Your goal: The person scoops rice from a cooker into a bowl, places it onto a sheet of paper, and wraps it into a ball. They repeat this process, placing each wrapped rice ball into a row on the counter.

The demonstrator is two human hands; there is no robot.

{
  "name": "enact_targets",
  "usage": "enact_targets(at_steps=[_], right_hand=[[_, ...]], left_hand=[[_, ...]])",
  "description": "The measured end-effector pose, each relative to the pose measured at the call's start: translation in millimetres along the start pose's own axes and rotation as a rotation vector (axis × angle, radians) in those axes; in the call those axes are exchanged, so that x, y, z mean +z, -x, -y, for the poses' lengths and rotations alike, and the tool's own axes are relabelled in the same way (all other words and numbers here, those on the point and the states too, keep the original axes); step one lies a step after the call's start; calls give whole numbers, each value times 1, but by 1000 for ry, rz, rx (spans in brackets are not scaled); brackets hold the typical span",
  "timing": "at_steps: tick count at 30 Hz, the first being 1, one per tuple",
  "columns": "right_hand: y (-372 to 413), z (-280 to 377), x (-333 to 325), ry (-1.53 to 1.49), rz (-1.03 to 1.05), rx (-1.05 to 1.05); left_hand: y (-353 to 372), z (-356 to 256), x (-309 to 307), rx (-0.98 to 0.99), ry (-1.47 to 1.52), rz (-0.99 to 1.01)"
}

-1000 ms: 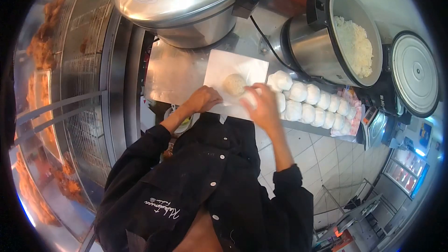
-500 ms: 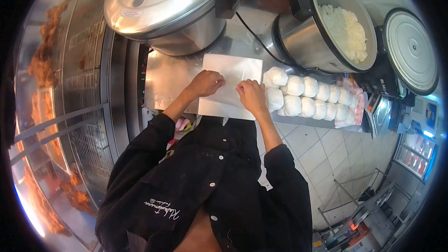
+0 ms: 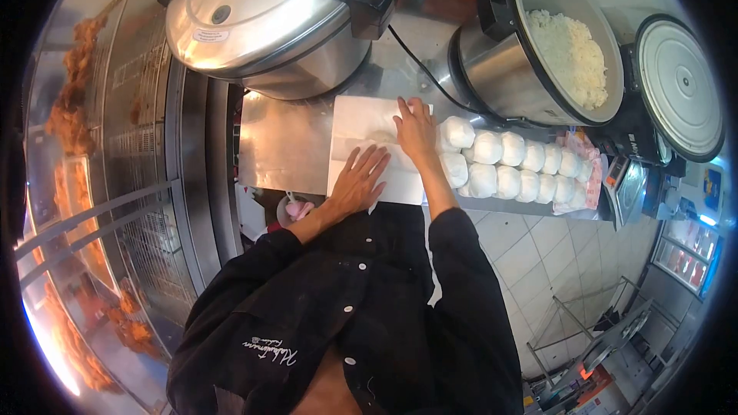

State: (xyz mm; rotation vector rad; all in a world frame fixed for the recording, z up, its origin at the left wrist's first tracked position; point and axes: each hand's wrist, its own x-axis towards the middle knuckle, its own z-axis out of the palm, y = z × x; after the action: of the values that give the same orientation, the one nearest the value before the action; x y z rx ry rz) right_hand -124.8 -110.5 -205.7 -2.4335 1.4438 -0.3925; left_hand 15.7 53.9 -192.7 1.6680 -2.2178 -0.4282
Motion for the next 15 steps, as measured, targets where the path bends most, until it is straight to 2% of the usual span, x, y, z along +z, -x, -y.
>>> enact_targets(at_steps=[5, 7, 11, 13, 15], right_hand=[[-5, -7, 19, 187, 93, -89], [-5, -12, 21, 136, 2, -173], [-9, 1, -2, 87, -113, -206], [-11, 8, -21, 38, 177, -141], [-7, 10, -28, -56, 188, -110]], left_hand=[[-2, 0, 2, -18, -21, -25], [-2, -1, 2, -36, -2, -28], [-2, -1, 2, -34, 25, -48], [-4, 1, 3, -19, 35, -70], [-5, 2, 4, -35, 78, -82]])
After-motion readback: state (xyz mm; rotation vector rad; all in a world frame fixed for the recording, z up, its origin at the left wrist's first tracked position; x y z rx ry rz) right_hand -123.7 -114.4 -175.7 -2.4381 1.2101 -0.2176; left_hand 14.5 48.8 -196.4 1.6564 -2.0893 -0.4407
